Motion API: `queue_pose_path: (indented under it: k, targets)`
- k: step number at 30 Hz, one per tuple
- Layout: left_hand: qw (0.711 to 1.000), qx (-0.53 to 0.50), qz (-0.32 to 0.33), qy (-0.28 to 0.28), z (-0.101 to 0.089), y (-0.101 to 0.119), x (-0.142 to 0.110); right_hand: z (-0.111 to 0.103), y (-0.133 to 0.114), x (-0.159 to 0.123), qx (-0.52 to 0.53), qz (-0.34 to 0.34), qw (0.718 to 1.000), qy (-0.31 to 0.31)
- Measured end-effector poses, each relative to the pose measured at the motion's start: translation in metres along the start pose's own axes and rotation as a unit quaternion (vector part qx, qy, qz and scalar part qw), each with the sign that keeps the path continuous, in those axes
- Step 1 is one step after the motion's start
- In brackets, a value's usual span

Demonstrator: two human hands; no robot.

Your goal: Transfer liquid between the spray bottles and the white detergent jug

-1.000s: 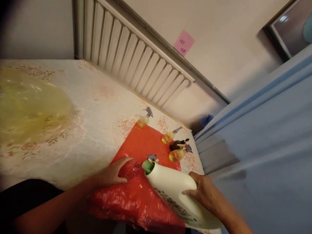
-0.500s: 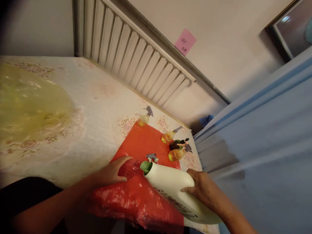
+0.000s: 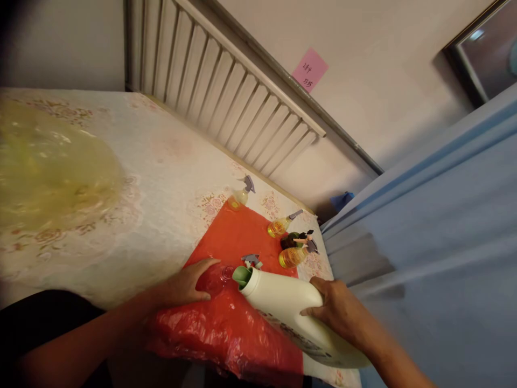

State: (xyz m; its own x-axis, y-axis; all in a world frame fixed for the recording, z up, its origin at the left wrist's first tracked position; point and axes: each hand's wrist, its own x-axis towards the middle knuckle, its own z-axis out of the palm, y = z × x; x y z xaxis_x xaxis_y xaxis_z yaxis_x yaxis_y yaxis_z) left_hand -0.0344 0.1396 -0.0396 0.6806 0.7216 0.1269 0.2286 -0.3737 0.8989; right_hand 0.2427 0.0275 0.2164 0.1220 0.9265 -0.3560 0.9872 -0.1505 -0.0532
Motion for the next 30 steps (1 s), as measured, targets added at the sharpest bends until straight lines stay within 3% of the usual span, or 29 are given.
queue_pose_path:
  k: [15, 30]
  targets:
    - [1.000, 0.000, 0.010, 0.001, 0.003, -0.008, 0.001, -0.007, -0.003, 0.002, -0.028, 0.000, 1.000, 0.000]
    - [1.000, -0.004, 0.008, -0.002, 0.000, 0.000, 0.001, -0.011, -0.006, 0.003, -0.044, -0.001, 0.999, -0.006]
